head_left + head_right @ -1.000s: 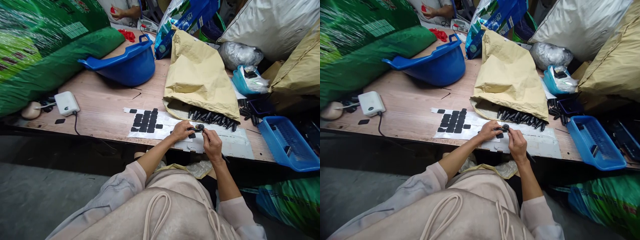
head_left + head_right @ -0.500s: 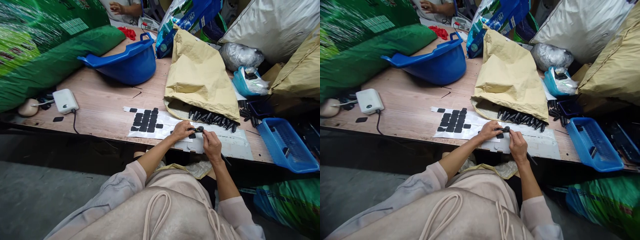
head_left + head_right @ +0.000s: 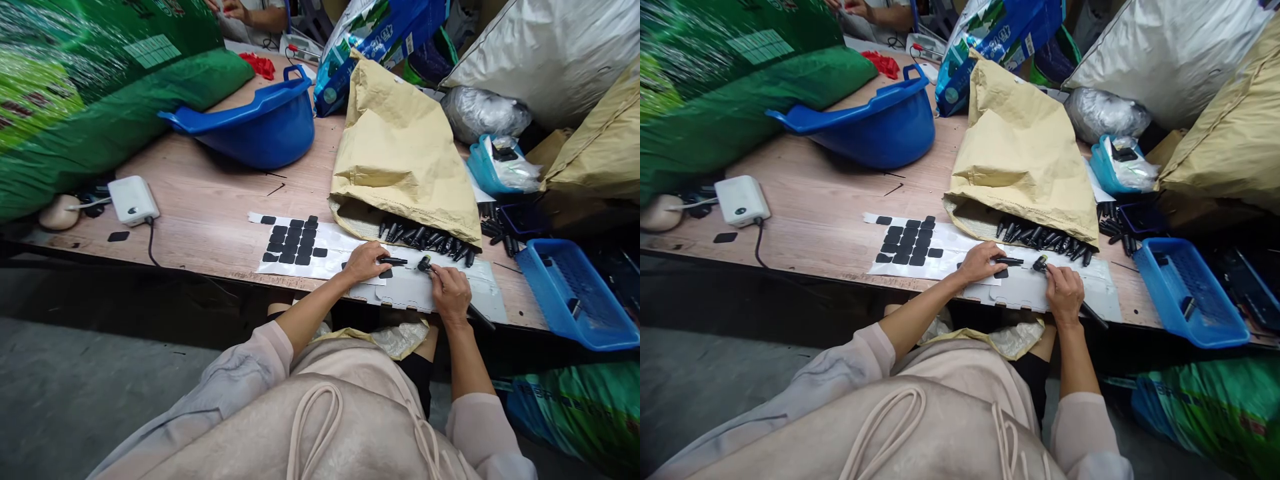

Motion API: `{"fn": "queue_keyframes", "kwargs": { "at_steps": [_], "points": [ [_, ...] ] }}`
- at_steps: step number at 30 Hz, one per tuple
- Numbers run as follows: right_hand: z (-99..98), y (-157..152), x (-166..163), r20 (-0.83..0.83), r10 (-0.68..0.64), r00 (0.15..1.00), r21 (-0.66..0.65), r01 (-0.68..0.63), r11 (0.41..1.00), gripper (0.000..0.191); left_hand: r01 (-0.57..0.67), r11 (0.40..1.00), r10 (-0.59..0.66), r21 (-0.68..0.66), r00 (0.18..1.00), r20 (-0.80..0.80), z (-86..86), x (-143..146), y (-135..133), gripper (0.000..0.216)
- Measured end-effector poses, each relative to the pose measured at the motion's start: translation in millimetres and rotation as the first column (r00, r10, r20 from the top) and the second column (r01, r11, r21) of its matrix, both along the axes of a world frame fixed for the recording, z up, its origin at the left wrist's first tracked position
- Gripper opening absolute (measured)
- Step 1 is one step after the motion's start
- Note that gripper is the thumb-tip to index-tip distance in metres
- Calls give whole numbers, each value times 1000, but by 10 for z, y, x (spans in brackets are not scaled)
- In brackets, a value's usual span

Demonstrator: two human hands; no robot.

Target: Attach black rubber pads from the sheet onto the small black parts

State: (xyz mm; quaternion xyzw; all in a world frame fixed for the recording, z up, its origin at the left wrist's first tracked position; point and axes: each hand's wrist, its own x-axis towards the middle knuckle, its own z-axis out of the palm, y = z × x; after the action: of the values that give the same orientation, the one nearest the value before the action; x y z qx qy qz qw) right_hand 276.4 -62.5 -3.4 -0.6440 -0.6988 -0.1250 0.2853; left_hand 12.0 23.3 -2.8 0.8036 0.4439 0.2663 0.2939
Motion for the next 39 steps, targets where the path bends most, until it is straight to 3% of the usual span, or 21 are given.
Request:
{"fn": "queue_keyframes", "kwargs": {
  "at_steps": [5,11,15,18,20,22,24,26,28,30,33,35,37,39],
  "points": [
    [-127,32,78,-24,-26,999,-4,26,1000,27,18,1000,-18,2,1000,-2,-24,-17,11,15],
    [-102,18,8,-31,-71,997,-40,69,997,27,58,997,-61,48,997,46,25,-60,-27,17],
    [-85,7,-16,-18,-86,996,-37,85,996,26,218,974,-223,63,970,95,169,-176,-446,29],
    [-78,4,-33,-14,-88,996,-29,87,996,25,426,900,-416,-93,903,109,180,-309,-917,36],
    [-75,6,-42,-15,-90,996,-29,90,996,25,469,854,-461,-225,883,89,84,-386,-1166,35],
    [-75,10,-46,-19,-96,995,-36,96,995,25,382,848,-408,-367,913,9,-87,-436,-1302,33],
    [-74,14,-46,-18,-96,995,-41,95,995,25,198,849,-309,-490,938,-155,-279,-460,-1330,34],
    [-72,15,-46,-10,-93,996,-36,93,995,25,27,825,-261,-565,905,-337,-416,-466,-1301,35],
    [-70,14,-46,-2,-90,996,-27,90,996,25,-33,803,-291,-595,850,-440,-432,-467,-1270,37],
    [-69,12,-49,-1,-89,996,-25,89,996,25,44,804,-358,-592,832,-424,-302,-464,-1255,38],
    [-74,9,-55,-10,-93,996,-35,92,995,25,254,792,-432,-556,876,-214,92,-431,-1159,29],
    [-80,9,-59,-21,-99,995,-45,98,994,25,297,806,-369,-513,929,-41,371,-367,-951,27],
    [-85,9,-61,-34,-104,994,-55,102,993,25,126,924,-125,-360,992,26,568,-266,-605,30],
    [-85,11,-63,-35,-105,994,-56,103,993,26,-107,975,114,-195,993,26,647,-138,-182,25]
  ]
}}
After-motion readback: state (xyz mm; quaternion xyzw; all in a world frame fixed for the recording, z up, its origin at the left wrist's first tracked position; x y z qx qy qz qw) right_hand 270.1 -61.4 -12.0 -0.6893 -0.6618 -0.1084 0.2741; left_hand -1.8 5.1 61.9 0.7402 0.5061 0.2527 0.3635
